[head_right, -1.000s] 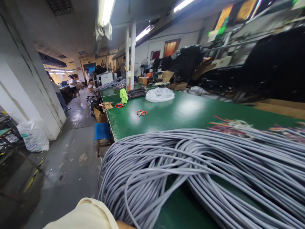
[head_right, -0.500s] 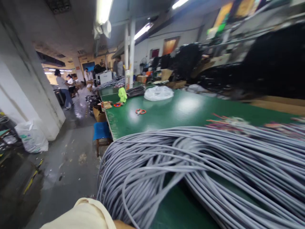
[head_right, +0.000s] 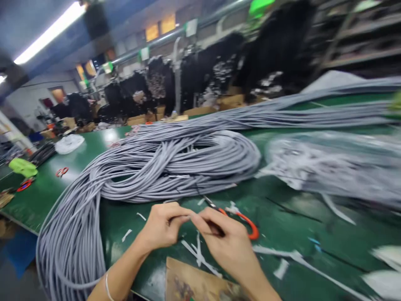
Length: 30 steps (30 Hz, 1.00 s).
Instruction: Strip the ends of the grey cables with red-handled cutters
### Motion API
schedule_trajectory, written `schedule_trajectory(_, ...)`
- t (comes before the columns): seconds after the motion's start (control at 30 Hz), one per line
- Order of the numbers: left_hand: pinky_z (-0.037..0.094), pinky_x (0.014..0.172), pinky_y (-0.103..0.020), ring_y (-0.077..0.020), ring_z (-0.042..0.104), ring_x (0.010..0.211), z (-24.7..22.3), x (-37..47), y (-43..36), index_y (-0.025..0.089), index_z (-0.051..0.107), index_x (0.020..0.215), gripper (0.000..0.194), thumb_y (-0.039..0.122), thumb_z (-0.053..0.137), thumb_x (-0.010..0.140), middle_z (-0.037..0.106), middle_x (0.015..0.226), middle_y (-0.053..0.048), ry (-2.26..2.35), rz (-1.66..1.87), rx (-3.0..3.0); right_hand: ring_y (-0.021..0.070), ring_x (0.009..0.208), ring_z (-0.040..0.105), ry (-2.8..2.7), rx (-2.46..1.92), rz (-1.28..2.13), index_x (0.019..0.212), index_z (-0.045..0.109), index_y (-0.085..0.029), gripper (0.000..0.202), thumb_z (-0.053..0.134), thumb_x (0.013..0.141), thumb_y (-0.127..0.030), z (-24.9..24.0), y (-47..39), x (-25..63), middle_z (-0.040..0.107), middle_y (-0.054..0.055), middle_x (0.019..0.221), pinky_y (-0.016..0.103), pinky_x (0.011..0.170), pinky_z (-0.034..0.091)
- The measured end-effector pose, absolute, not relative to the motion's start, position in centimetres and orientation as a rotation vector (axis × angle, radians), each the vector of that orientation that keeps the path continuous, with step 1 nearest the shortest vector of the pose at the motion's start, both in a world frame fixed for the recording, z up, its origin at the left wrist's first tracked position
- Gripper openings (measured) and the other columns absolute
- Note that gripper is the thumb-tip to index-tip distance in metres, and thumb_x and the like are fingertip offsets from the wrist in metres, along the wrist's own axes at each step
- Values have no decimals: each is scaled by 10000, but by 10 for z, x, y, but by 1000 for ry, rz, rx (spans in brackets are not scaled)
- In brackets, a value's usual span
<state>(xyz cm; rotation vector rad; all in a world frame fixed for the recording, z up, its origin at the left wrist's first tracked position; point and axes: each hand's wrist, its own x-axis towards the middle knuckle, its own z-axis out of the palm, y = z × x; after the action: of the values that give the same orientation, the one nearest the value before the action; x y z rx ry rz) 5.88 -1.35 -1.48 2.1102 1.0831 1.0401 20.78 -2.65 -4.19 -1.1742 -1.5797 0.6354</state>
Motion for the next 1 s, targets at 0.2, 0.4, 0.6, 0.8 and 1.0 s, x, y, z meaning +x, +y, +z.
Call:
schedule_trajectory(0.2, 323, 470, -223, -117, 446, 484, -22, 57, -10, 97, 708, 810, 278, 171, 441, 821, 560, 560, -48, 881, 1108, 2339, 66, 387, 250, -1249, -1103, 1140, 446, 349, -213, 543, 538, 630, -688, -26, -13, 196, 310, -60, 441, 224, 350, 205)
schedule_trajectory(0.4, 302, 469, -223, -108, 409, 482, -24, 61, -8, 104, 697, 748, 307, 282, 466, 845, 527, 543, -29, 886, 1176, 2090, 26, 327, 140, -1037, -1042, 1521, 454, 329, -214, 602, 581, 486, -759, -25, -15, 191, 230, -111, 372, 196, 330, 95)
schedule_trajectory(0.6, 263, 461, -220, -91, 342, 485, -24, 68, -8, 107, 680, 902, 358, 389, 469, 837, 517, 600, -17, 1081, 1180, 1663, 59, 375, 219, -1195, -1079, 1201, 554, 404, -212, 534, 475, 640, -734, -28, -18, 188, 259, -95, 451, 213, 363, 187)
schedule_trajectory(0.8, 204, 417, -206, -59, 218, 425, -20, 67, -6, 65, 678, 901, 506, 529, 535, 757, 316, 462, 64, 1050, 1228, 1394, 98, 401, 279, -1550, -1151, 894, 580, 481, -197, 426, 308, 833, -493, -34, -23, 185, 273, -66, 444, 244, 396, 207)
schedule_trajectory(1.0, 189, 405, -203, -49, 214, 413, -17, 69, -8, 55, 683, 907, 546, 556, 548, 739, 304, 451, 71, 1032, 1203, 1376, 97, 368, 282, -1562, -1128, 890, 562, 439, -211, 380, 296, 844, -422, -35, -24, 185, 276, -70, 422, 243, 375, 217)
